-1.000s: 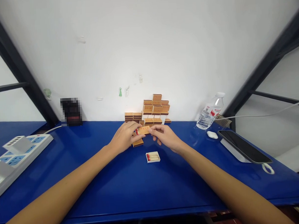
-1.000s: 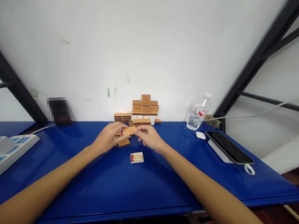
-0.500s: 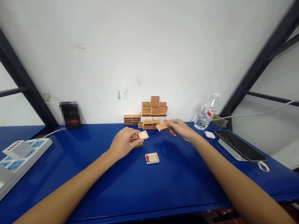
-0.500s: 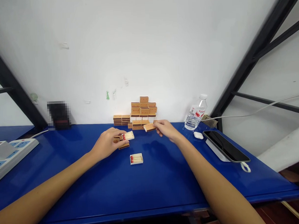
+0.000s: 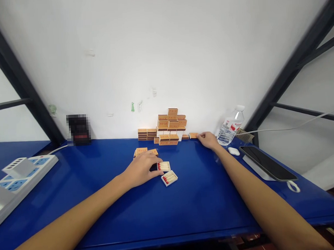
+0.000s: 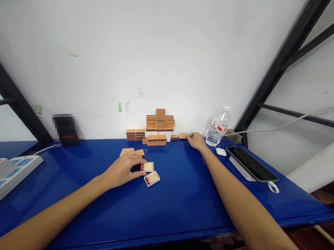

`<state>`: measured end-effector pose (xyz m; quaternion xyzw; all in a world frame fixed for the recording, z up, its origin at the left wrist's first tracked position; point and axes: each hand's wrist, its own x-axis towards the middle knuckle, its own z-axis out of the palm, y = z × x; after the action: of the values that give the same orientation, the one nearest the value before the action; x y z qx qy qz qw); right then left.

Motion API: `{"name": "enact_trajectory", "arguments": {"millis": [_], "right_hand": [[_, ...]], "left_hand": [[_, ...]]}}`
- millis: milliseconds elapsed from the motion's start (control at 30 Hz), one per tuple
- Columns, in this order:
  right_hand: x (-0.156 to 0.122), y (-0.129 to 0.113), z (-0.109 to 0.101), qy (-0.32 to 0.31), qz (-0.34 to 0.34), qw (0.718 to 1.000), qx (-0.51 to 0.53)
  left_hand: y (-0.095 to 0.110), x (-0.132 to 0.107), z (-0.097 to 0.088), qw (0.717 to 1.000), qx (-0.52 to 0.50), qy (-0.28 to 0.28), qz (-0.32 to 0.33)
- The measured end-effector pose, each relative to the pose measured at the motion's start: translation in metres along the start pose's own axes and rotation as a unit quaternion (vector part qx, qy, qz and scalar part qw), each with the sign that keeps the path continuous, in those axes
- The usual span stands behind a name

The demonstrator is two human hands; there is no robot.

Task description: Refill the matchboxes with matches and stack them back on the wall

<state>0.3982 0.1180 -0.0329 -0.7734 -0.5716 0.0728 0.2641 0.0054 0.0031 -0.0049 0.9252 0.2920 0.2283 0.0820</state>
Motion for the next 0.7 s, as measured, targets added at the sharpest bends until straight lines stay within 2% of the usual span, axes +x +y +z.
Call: {"name": "enact_trajectory", "arguments": {"millis": [333,467,567,700], "right_hand": [[-0.012,-0.012,0.004,-0.007,-0.06,0.996,-0.061],[-0.018,-0.015,0.0,0.005,-0.074,0.993,-0.093],[-0.026,-0.018,-0.005,0.025,-0.089,0.986,-0.138],[-0.04,-0.028,-0.011,0.05,-0.103,0.981,-0.158]], "left_hand": [[0.006,0.0,0.003,0.999,0.025,-0.018,0.012],[0.0,0.001,-0.004,0.999,0.039,0.012,0.03],[-0.012,0.002,-0.01,0.995,0.082,0.06,-0.009],[-0.036,0.002,-0.013,0.985,0.128,0.088,-0.075]]}}
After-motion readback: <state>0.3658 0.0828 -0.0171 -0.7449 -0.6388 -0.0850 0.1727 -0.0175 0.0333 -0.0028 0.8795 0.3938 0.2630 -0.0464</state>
